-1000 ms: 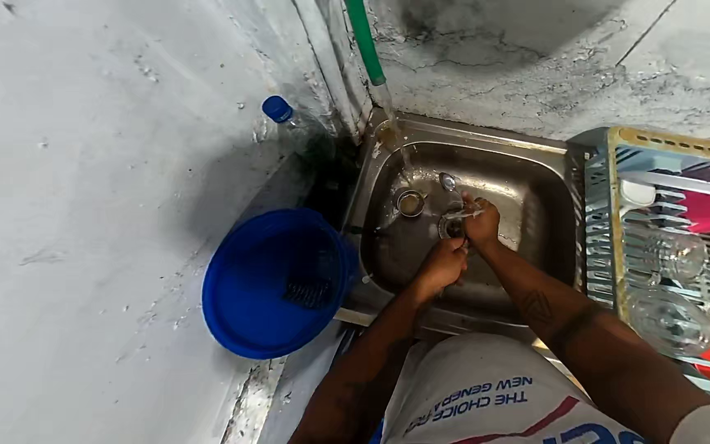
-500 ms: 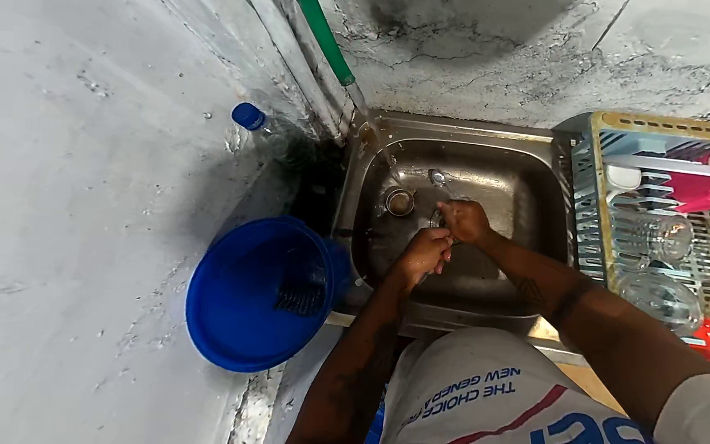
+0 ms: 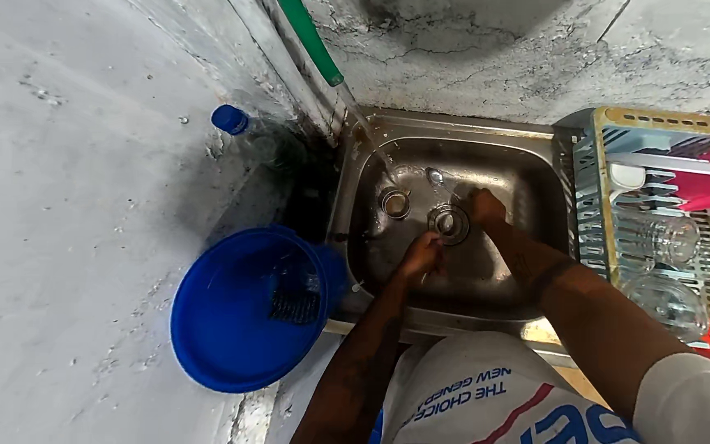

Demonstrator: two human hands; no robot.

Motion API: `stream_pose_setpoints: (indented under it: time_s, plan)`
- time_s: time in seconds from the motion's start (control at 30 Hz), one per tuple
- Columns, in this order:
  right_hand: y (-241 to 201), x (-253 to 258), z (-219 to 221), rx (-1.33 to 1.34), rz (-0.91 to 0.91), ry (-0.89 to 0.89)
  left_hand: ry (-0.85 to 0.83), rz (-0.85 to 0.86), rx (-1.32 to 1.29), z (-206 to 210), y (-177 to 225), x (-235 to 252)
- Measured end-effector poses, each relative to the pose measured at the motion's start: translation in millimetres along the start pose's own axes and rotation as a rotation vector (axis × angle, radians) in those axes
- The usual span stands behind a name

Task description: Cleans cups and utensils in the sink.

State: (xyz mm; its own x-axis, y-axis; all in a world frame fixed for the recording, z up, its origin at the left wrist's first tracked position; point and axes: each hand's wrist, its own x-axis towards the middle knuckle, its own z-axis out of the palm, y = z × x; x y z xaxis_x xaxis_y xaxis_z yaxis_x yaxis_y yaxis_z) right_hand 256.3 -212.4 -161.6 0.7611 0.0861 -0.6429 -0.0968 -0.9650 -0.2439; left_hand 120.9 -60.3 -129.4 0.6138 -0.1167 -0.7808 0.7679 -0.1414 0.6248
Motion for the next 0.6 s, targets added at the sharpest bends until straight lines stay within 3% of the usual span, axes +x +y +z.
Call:
stream_pose_setpoints:
  time_s: [0.17, 0.33, 0.4, 0.5, 0.6]
  plan:
    - [3.0, 0.5, 15.6, -0.114, 0.012, -0.15, -0.023, -0.081, 0.269, 18.2, -12.6, 29.7]
    - [22.2, -7.6, -1.1, -0.103, 0.05, -0.166, -0.086, 0.031, 0.731, 37.6, -0.5, 37.9]
    - [32.0, -11.2, -6.3, 0.1, 0.098, -0.086, 0.043, 0.035, 0.733, 39.0, 11.1, 40.2]
    - [32.6, -12.0, 0.4, 0.732, 0.259, 0.083, 0.302, 0.01, 0.552, 37.7, 36.7, 61.3]
    - [24.9, -23.8, -6.4, 1.171, 0.239, -0.015, 0.463, -0.068, 0.532, 41.4, 59.6, 88.0]
